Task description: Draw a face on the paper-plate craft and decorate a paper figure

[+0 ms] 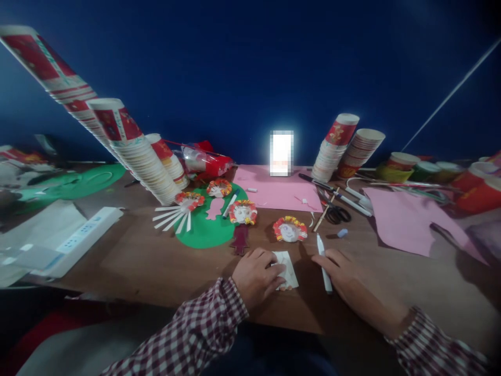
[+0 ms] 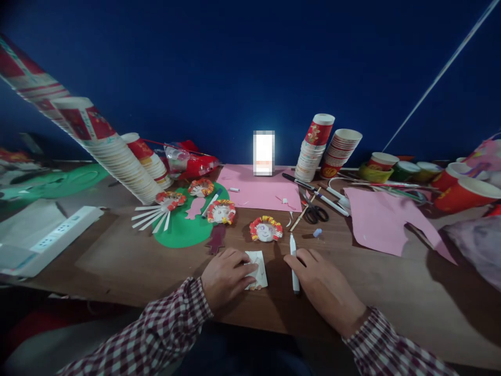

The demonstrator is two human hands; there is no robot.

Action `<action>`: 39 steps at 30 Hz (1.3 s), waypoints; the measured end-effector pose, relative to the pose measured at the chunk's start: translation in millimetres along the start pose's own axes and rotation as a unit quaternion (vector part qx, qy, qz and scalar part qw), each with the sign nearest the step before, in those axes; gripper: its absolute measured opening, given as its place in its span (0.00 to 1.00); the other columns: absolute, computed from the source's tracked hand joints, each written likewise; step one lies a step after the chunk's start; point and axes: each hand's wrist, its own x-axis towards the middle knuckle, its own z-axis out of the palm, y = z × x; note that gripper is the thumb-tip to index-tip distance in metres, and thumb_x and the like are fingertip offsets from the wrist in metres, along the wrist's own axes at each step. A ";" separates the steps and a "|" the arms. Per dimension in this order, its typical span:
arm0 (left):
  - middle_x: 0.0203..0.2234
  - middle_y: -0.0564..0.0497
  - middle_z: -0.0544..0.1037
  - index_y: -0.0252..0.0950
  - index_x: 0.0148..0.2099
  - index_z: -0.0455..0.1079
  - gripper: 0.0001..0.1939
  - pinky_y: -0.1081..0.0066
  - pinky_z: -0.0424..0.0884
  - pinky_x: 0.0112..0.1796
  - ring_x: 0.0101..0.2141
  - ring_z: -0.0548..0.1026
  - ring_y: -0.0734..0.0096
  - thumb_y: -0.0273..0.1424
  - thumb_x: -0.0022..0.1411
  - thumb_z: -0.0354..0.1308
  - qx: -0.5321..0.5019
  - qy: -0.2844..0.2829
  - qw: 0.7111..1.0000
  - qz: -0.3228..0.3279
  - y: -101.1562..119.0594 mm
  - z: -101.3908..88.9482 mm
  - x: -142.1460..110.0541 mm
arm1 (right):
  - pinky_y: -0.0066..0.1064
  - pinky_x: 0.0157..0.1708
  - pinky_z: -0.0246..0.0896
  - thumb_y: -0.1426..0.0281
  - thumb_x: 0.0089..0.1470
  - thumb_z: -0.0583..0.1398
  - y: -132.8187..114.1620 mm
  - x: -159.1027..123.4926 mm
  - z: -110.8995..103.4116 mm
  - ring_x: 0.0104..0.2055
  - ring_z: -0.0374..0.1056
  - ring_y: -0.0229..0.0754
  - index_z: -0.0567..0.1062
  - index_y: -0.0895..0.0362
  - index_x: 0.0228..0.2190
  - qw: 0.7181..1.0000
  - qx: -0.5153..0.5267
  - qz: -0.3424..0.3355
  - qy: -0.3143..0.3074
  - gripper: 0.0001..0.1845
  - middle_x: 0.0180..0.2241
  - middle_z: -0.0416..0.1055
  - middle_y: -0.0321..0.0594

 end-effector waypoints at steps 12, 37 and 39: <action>0.35 0.48 0.71 0.37 0.43 0.68 0.12 0.64 0.65 0.39 0.38 0.67 0.65 0.39 0.63 0.51 0.008 0.023 1.000 0.004 0.4 1.6 0.1 | 0.35 0.32 0.62 0.82 0.51 0.52 -5.0 -4.2 -8.5 0.35 0.64 0.44 0.68 0.53 0.47 0.998 -0.043 0.003 -0.035 0.23 0.36 0.67 0.42; 0.35 0.47 0.72 0.35 0.44 0.69 0.09 0.63 0.67 0.41 0.38 0.70 0.67 0.30 0.64 0.50 -0.064 0.139 0.985 -0.080 -5.5 3.4 -1.7 | 0.34 0.31 0.62 0.82 0.50 0.54 -6.2 -2.1 -4.5 0.36 0.63 0.45 0.67 0.52 0.52 0.998 -0.048 0.018 -0.038 0.28 0.37 0.66 0.43; 0.36 0.47 0.72 0.35 0.44 0.69 0.09 0.63 0.67 0.41 0.38 0.70 0.66 0.30 0.63 0.51 -0.059 0.133 0.986 -0.080 -5.2 3.1 -1.4 | 0.35 0.32 0.62 0.82 0.50 0.54 -6.2 -2.1 -3.9 0.36 0.62 0.46 0.67 0.53 0.52 0.998 -0.046 0.017 -0.039 0.27 0.37 0.66 0.44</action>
